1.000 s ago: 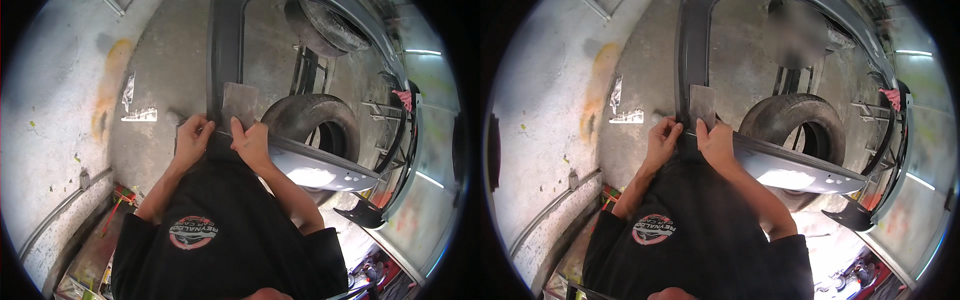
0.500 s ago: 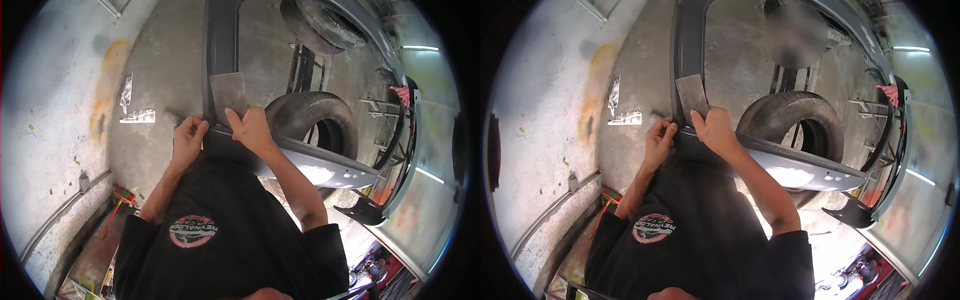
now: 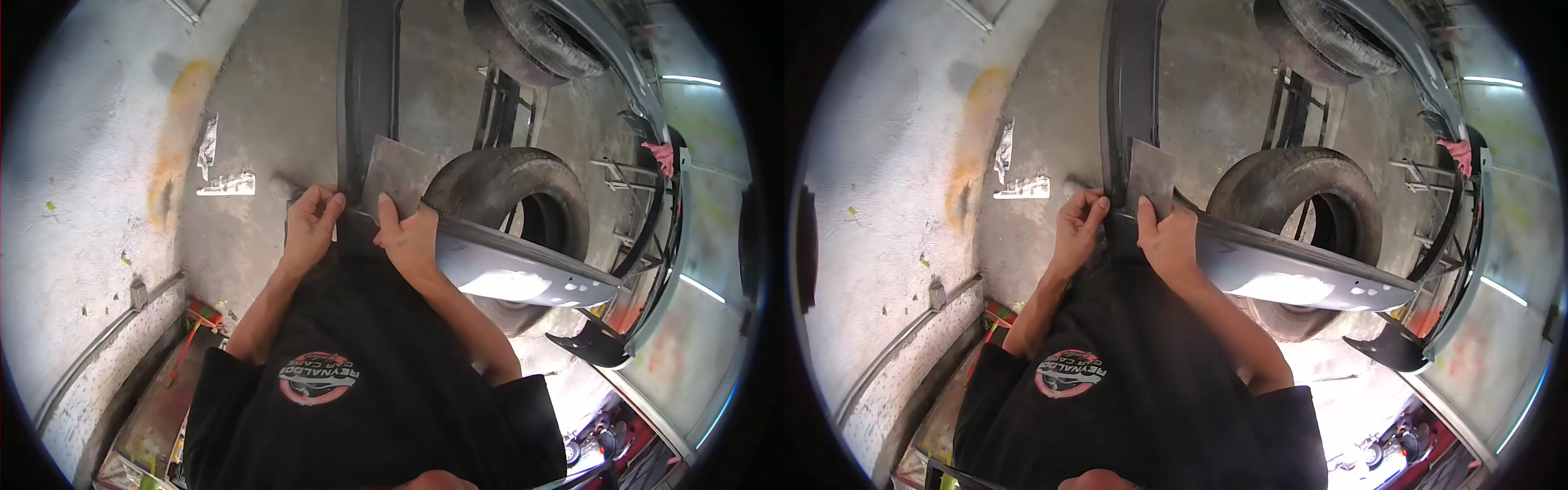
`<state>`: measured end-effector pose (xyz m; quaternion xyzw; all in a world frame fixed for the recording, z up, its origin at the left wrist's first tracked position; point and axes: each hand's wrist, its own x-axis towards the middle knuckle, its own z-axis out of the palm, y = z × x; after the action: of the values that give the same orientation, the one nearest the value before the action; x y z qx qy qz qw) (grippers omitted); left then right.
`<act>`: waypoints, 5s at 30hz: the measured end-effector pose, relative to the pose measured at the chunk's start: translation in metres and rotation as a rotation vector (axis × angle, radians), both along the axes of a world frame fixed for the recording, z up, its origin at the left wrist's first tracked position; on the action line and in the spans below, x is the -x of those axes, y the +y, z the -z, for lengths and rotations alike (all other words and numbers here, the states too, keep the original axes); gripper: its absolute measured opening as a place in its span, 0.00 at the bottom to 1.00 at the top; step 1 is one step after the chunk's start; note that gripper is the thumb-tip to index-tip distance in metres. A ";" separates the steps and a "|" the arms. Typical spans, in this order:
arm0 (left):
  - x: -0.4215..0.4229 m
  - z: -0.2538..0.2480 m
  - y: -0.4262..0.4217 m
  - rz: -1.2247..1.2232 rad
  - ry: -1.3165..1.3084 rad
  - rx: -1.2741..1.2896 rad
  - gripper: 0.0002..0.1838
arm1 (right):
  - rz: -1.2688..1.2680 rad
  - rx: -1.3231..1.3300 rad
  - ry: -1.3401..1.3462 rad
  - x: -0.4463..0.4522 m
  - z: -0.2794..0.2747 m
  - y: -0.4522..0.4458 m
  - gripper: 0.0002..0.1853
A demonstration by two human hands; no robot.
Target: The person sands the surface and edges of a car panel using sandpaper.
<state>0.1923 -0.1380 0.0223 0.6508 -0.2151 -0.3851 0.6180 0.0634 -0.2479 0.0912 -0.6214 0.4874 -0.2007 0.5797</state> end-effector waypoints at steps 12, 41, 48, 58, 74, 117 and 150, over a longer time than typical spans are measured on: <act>0.003 0.002 0.000 -0.030 0.087 0.019 0.10 | -0.146 0.175 0.116 -0.002 0.007 -0.016 0.13; -0.004 0.010 0.003 0.012 0.170 0.087 0.12 | -0.174 0.169 0.065 -0.001 0.010 -0.020 0.13; 0.006 0.009 0.001 -0.064 0.246 0.068 0.11 | -0.275 0.406 0.008 -0.005 0.013 -0.031 0.15; -0.008 -0.034 -0.011 0.144 -0.305 -0.183 0.15 | 0.113 -0.115 0.095 0.043 -0.035 -0.029 0.18; -0.006 -0.037 -0.028 0.142 -0.556 -0.242 0.16 | 0.285 -0.182 -0.077 0.116 -0.019 -0.007 0.18; -0.161 0.077 0.262 0.875 -0.281 -0.728 0.32 | 0.889 0.084 -0.300 0.085 -0.041 0.064 0.24; 0.012 -0.057 -0.079 1.506 -1.351 0.512 0.52 | 1.542 0.082 -0.486 0.041 0.026 0.228 0.21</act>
<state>0.1801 -0.2169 0.0798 0.2778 -0.9414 -0.1693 0.0886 0.0220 -0.0198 0.0649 -0.0703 0.6315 -0.6909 0.3448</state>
